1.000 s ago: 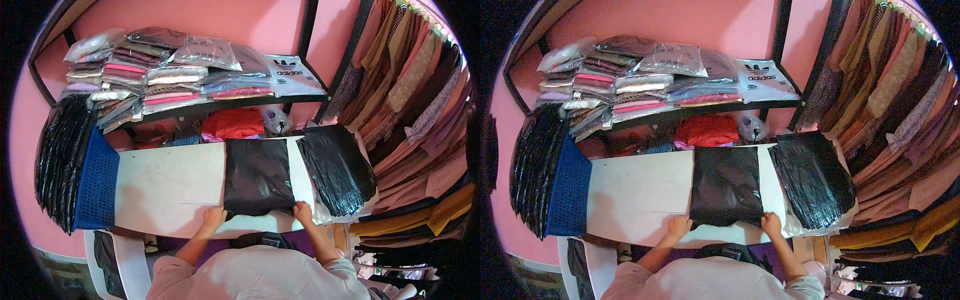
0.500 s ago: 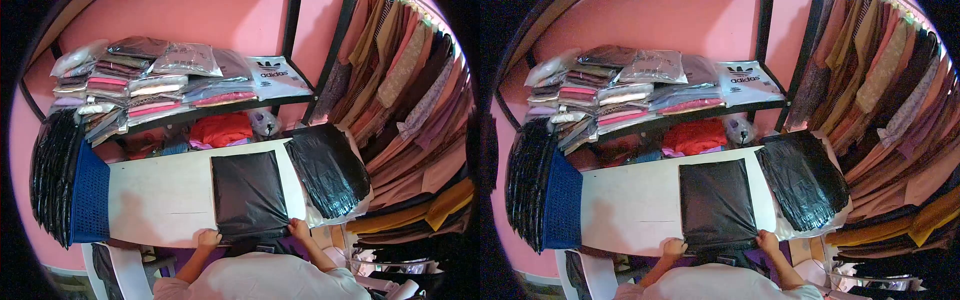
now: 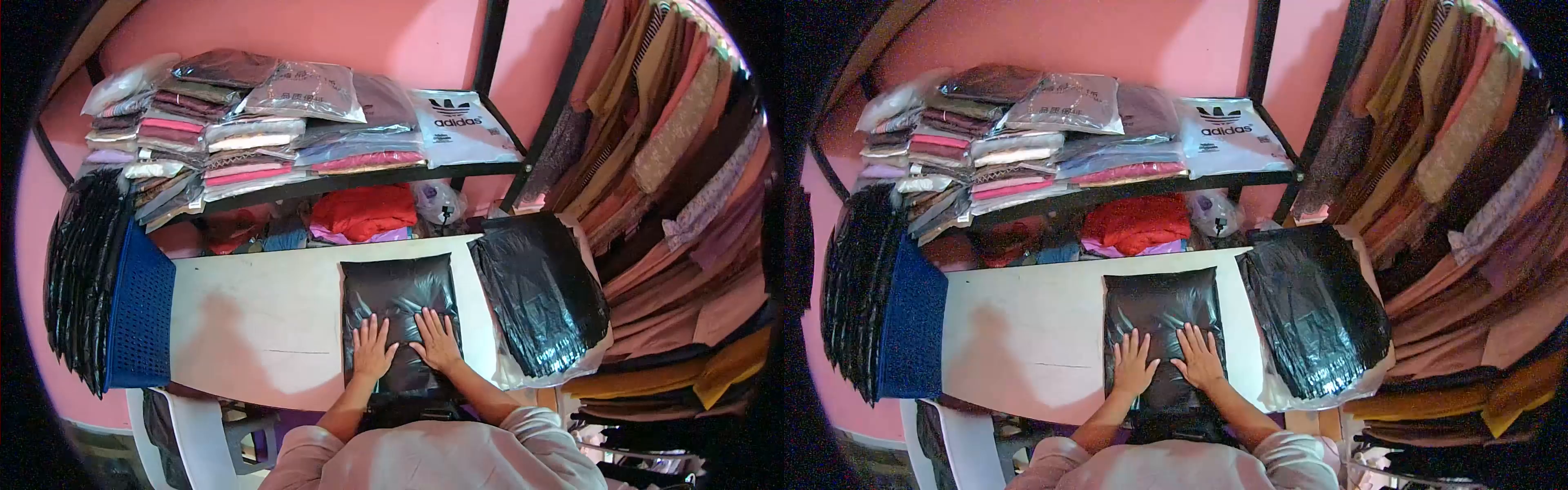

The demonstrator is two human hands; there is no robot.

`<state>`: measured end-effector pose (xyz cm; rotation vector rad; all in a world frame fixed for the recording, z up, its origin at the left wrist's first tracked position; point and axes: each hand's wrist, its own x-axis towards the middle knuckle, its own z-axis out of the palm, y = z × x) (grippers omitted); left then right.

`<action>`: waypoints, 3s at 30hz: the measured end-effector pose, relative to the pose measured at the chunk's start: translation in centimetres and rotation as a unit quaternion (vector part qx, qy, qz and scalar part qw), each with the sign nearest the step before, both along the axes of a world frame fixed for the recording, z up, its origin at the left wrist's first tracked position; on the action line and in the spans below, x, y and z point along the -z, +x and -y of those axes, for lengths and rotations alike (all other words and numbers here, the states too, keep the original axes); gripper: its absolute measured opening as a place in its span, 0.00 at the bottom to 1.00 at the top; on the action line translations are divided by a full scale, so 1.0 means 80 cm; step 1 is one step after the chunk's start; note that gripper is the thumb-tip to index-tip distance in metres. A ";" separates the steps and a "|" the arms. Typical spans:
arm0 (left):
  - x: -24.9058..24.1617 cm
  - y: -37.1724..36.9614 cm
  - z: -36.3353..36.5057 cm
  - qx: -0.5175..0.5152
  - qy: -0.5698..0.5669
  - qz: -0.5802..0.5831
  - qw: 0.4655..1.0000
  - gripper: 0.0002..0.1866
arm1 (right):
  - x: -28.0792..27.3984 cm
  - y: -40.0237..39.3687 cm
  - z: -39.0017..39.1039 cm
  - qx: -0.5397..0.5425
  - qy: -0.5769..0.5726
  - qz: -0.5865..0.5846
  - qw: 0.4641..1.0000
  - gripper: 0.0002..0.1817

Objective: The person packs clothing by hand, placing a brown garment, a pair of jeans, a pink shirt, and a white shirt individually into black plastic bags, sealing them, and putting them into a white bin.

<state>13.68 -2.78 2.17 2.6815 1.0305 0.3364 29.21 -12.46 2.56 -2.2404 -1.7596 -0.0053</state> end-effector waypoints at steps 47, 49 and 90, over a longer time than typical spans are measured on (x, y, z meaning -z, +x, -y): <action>-0.017 -0.146 -0.012 0.211 -0.183 -0.038 0.959 0.33 | -0.002 0.076 0.126 -0.127 0.043 -0.302 0.944 0.08; -0.030 -0.151 -0.011 0.239 -0.166 -0.064 0.955 0.35 | 0.001 0.084 0.129 -0.188 0.032 -0.296 0.936 0.13; 0.025 -0.135 0.036 0.145 -0.020 0.086 0.985 0.17 | 0.001 0.122 0.152 -0.141 -0.070 -0.205 0.966 0.19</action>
